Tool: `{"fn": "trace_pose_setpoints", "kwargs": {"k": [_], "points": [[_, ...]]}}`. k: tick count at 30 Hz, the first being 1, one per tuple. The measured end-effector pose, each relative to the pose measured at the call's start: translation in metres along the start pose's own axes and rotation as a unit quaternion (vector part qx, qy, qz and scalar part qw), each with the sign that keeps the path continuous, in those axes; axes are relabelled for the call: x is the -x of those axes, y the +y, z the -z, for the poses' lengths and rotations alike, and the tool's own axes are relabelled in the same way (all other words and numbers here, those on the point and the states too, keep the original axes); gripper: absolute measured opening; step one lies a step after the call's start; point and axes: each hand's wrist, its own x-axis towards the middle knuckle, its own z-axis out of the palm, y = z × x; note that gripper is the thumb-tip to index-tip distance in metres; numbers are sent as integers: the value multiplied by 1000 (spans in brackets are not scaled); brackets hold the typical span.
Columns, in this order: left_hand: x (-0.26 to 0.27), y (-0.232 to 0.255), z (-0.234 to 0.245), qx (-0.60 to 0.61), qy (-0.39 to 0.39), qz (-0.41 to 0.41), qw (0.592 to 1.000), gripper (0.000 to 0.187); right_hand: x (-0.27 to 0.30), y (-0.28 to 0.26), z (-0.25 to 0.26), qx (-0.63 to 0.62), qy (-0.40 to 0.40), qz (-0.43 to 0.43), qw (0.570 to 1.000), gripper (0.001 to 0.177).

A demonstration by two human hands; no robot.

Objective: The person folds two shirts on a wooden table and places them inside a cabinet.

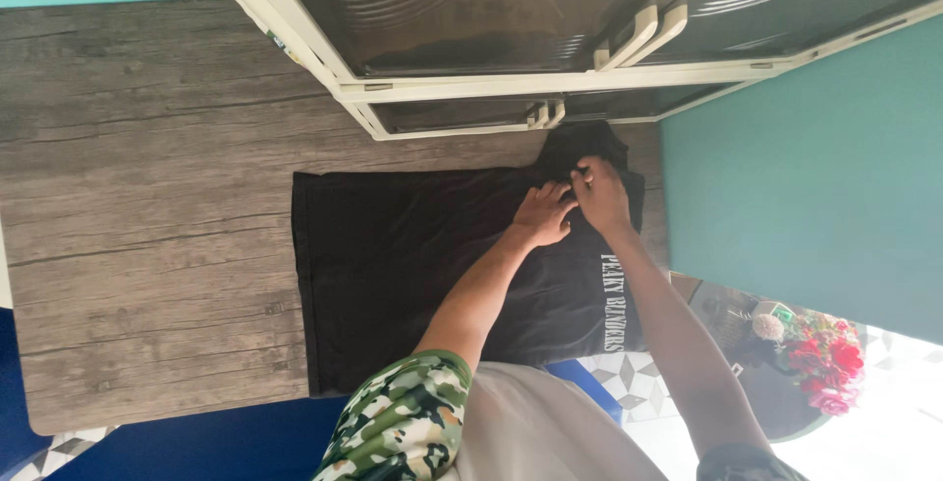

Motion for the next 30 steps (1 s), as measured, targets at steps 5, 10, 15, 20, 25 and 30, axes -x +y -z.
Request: {"fn": "trace_pose_setpoints", "kwargs": {"k": [5,10,15,20,25,30], "points": [[31,-47,40,29,131,-4,991,38,4,42,-22,85,8,7,996,50],[140,-133,110,2,221,160,962,31,-33,73,-18,149,49,-53,986,56],[243,-214,142,-93,237,286,924,40,-69,82,1,74,63,-40,994,66],[276,-260,150,-186,243,313,899,56,-78,63,7,218,-50,-59,973,58],[265,-271,161,-158,222,338,901,49,-85,74,17,134,88,-50,986,29],[244,-275,166,-205,194,331,900,17,-82,76,32,179,154,14,972,21]]}}
